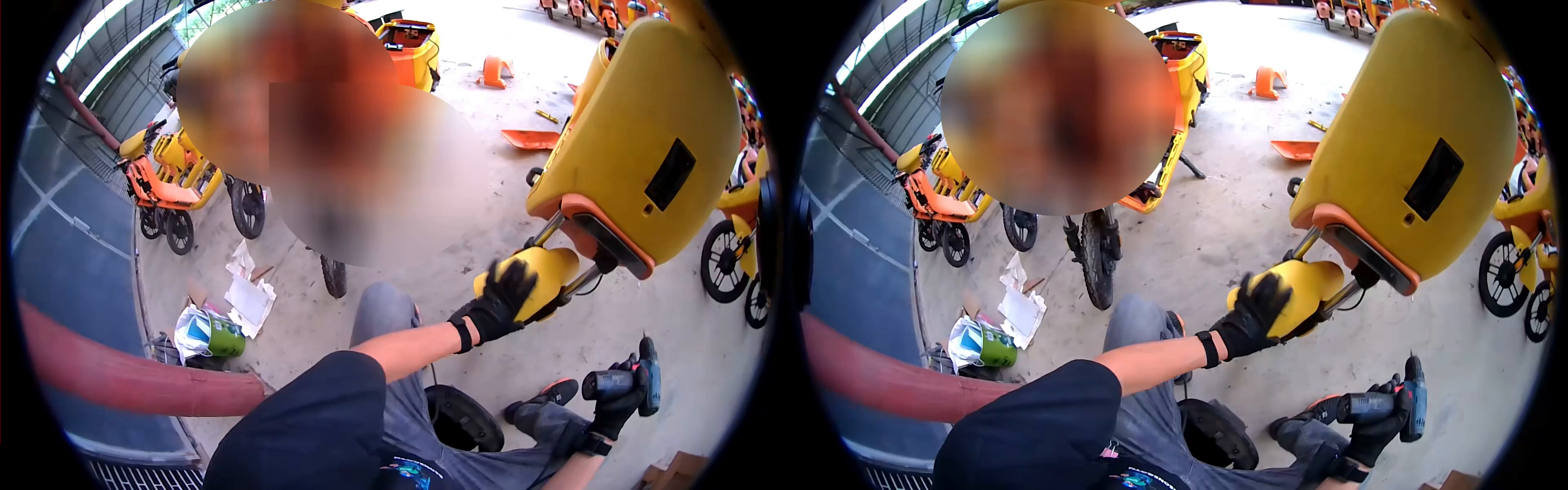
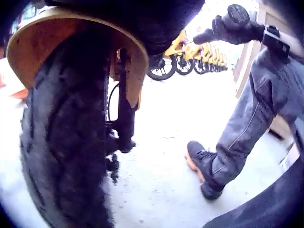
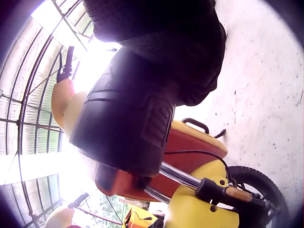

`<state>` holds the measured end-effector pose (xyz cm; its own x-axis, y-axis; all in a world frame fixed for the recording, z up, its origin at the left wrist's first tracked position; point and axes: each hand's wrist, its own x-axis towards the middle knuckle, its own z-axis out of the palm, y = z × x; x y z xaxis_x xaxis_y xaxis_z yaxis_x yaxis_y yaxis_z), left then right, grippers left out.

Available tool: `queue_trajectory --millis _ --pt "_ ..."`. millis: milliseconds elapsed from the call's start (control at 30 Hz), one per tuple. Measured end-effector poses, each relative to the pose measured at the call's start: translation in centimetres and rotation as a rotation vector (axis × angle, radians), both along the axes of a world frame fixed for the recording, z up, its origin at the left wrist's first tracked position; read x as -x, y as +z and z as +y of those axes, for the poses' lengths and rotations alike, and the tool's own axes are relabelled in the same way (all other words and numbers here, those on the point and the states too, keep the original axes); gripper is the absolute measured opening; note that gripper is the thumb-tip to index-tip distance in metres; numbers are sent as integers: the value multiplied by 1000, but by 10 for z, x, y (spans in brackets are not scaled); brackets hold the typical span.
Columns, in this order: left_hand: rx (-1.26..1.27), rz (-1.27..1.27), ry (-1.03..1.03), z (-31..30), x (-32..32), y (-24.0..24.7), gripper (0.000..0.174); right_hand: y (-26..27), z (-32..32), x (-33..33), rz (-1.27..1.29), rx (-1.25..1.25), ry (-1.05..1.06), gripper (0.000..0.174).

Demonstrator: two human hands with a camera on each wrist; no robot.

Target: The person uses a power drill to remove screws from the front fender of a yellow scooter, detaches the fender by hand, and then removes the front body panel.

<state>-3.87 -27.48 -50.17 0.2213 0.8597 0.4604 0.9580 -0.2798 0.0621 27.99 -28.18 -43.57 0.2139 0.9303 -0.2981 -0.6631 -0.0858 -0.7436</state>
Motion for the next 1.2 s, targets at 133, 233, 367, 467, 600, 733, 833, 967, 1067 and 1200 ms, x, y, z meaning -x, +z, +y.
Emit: queue_trajectory --millis 133,233,367,467,600,733,833,967,1067,1200 --pt "227 -144 188 -6 -12 -8 114 5 -7 3 -56 -50 151 31" --pt "255 -146 171 -2 7 8 123 9 -9 5 63 38 122 35" --pt "318 -52 69 14 37 8 132 24 -13 14 204 90 -10 37" --pt "473 -4 42 31 55 24 134 27 -14 14 234 98 2 34" --pt "495 -65 -27 33 63 26 132 21 -15 12 279 83 6 34" --pt "509 -37 -13 36 62 25 129 28 -16 13 285 69 -9 35" --pt "658 -82 -5 41 68 26 138 30 -17 10 265 77 -29 36" --pt "689 -110 -10 43 70 28 136 26 -16 -1 317 63 -50 35" --pt "656 -106 -27 44 71 29 133 19 -19 -13 312 48 -73 36" --pt "653 -89 21 47 66 29 129 15 -25 -27 305 42 -108 40"
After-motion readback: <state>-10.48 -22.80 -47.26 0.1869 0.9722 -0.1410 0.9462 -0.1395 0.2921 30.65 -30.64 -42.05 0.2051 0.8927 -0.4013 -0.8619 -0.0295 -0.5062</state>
